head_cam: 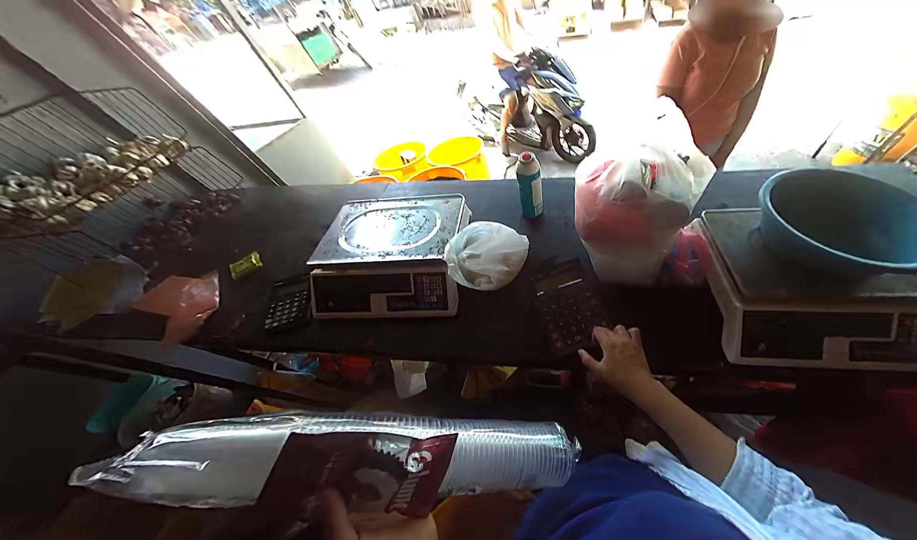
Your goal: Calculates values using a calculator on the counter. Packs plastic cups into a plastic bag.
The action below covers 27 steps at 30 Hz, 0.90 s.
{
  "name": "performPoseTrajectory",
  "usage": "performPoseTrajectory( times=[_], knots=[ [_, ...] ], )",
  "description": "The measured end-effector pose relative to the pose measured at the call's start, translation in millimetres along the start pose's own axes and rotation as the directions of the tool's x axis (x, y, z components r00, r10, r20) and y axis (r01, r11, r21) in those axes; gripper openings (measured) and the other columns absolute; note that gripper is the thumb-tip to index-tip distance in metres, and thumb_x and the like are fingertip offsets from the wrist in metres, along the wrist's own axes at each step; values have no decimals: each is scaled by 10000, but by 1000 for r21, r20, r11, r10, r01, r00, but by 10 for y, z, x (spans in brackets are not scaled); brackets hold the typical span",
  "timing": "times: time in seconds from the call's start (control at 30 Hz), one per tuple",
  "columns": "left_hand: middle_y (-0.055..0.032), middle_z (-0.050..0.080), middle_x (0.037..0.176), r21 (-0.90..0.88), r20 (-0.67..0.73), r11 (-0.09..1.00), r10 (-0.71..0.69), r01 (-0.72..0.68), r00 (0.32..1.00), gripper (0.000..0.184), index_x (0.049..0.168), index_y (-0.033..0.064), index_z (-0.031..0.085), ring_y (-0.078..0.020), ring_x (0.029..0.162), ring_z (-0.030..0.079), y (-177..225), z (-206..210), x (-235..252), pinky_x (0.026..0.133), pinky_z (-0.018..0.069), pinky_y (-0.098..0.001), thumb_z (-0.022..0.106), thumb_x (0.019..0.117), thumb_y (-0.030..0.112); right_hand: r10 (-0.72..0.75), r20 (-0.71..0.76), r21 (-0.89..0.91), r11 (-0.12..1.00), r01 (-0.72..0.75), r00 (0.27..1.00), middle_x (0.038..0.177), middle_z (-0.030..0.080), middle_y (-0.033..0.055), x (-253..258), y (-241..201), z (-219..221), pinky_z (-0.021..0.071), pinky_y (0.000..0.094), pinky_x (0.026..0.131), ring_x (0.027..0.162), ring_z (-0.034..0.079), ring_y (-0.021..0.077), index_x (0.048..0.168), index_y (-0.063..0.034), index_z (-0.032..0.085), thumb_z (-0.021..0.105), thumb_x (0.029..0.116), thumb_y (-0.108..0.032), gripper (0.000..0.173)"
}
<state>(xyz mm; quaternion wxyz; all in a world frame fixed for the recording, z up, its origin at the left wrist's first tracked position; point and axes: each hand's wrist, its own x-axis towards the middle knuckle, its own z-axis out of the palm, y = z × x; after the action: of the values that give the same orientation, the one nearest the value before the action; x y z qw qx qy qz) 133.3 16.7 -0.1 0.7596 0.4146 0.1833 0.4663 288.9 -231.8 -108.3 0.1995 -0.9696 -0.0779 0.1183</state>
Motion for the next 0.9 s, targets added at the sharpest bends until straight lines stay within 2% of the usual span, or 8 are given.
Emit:
performPoseTrajectory(
  times=[0.23,0.37,0.47,0.57,0.7,0.9],
  knots=[
    [152,741,980,-58,-18,998,-30,29,999,417,1119,206,592,25,962,704,43,-23,-6,837,610,-232,175,1110,196,24,124,-88,996,-13,992,1203,688,202,75,-59,-91,305,534,1124,1214,589,367,1227,17,652,530,1043,-452,518],
    [133,743,984,-76,-28,997,-22,20,999,420,1116,191,590,8,968,707,74,-18,-20,851,609,-242,170,1107,201,24,148,-103,995,-9,989,1199,687,206,95,-76,-129,309,530,1120,1202,599,359,1220,24,648,523,1052,-427,497],
    [135,725,966,-31,-29,999,-31,31,999,357,1115,196,558,17,954,705,134,47,-57,834,608,-218,200,1111,194,18,154,-107,994,-1,988,1180,692,211,105,-78,-139,324,529,1108,1183,613,356,1210,24,650,524,1053,-413,481],
    [119,750,971,-62,-11,998,-14,13,1000,367,1096,215,611,-9,964,720,75,-39,-38,837,614,-244,245,1113,211,7,152,-93,996,8,988,1156,694,217,117,-70,-140,340,520,1094,1161,622,358,1199,33,648,525,1057,-390,463],
    [145,750,971,-75,-12,997,-20,19,1000,452,1092,218,610,18,975,707,72,-71,-34,853,607,-236,159,1114,215,19,180,-87,996,-4,983,1173,690,216,124,-72,-155,354,516,1094,1177,624,347,1204,30,642,515,1063,-379,450],
    [146,748,980,-52,0,999,-15,15,1000,457,1098,204,605,16,983,706,63,-37,-44,864,605,-239,148,1113,209,20,193,-61,998,-8,981,1175,687,220,114,-57,-167,364,519,1084,1177,626,345,1208,31,641,509,1068,-355,432]
  ],
)
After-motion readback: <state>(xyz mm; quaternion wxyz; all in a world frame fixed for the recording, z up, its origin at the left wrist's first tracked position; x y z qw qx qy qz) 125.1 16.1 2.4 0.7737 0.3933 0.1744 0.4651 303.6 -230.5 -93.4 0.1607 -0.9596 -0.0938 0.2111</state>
